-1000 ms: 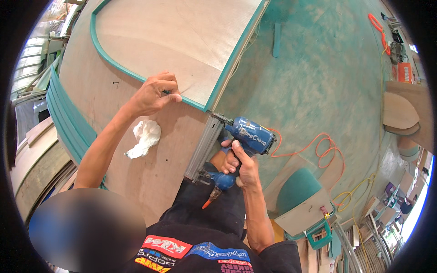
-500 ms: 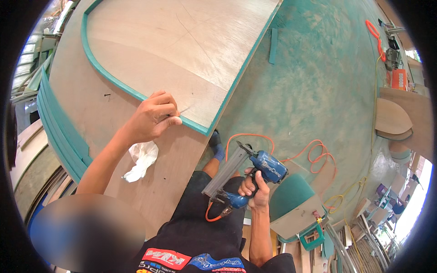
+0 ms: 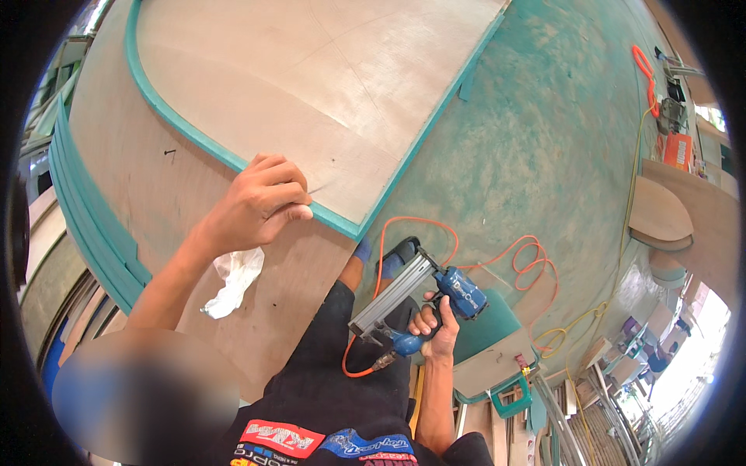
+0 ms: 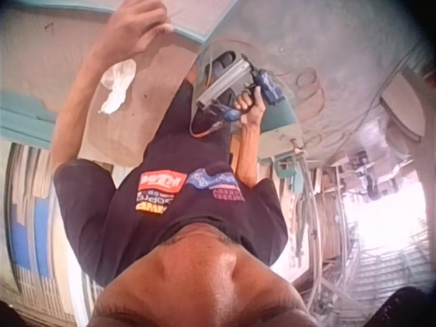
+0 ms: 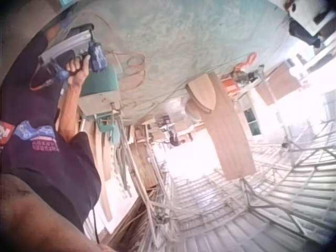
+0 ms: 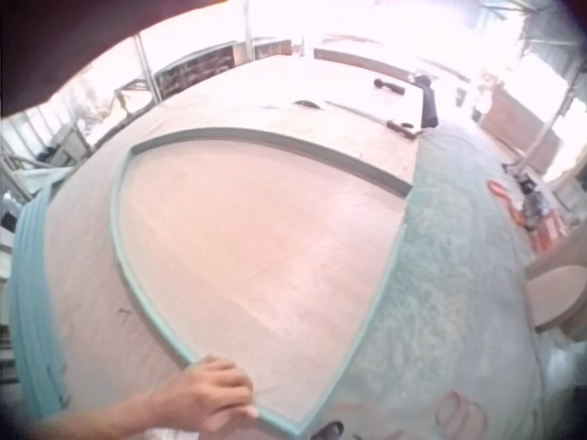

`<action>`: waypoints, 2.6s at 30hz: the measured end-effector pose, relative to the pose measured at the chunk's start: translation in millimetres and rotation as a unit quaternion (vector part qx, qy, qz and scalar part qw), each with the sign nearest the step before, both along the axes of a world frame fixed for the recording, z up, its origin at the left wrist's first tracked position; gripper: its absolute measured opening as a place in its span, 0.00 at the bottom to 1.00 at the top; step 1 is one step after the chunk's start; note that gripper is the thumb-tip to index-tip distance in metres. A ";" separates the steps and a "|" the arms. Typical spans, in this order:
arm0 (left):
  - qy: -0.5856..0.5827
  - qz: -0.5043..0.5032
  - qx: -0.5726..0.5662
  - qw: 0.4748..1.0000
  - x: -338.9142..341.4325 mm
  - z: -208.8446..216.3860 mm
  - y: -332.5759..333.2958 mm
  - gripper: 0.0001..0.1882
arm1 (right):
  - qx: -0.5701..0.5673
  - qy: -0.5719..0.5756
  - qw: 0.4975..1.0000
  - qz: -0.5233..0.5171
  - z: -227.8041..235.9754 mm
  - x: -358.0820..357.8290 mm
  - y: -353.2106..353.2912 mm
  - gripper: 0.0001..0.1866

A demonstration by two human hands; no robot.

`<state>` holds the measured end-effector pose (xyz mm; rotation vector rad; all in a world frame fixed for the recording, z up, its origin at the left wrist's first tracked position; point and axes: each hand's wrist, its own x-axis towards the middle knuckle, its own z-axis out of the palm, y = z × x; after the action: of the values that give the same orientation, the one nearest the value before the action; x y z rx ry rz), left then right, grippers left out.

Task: The person constructs an arched wooden frame by aligning a flexible green trim piece around a wooden template, securing it with a pneumatic nail gun, and sawing off the excess trim with a hand saw.

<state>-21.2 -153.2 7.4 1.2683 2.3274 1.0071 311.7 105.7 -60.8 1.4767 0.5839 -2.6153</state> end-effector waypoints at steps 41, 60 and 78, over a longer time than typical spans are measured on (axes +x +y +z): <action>-0.394 0.575 0.450 0.558 131.9 -79.8 -56.3 0.01 | 0.120 0.073 0.953 -0.268 37.5 155.0 10.9 0.16; 0.025 0.478 -0.014 0.878 13.4 -16.5 45.9 0.25 | 0.118 0.025 0.959 -0.255 35.7 -24.6 117.2 0.17; 0.154 0.528 -0.216 0.807 -94.3 -31.4 151.7 0.16 | 0.681 0.292 0.622 0.253 254.5 -552.9 306.9 0.12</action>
<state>-115.5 -1.5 -24.0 -0.1692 3.2961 0.4023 -241.2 412.6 193.7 0.1046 2.8882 -1.8418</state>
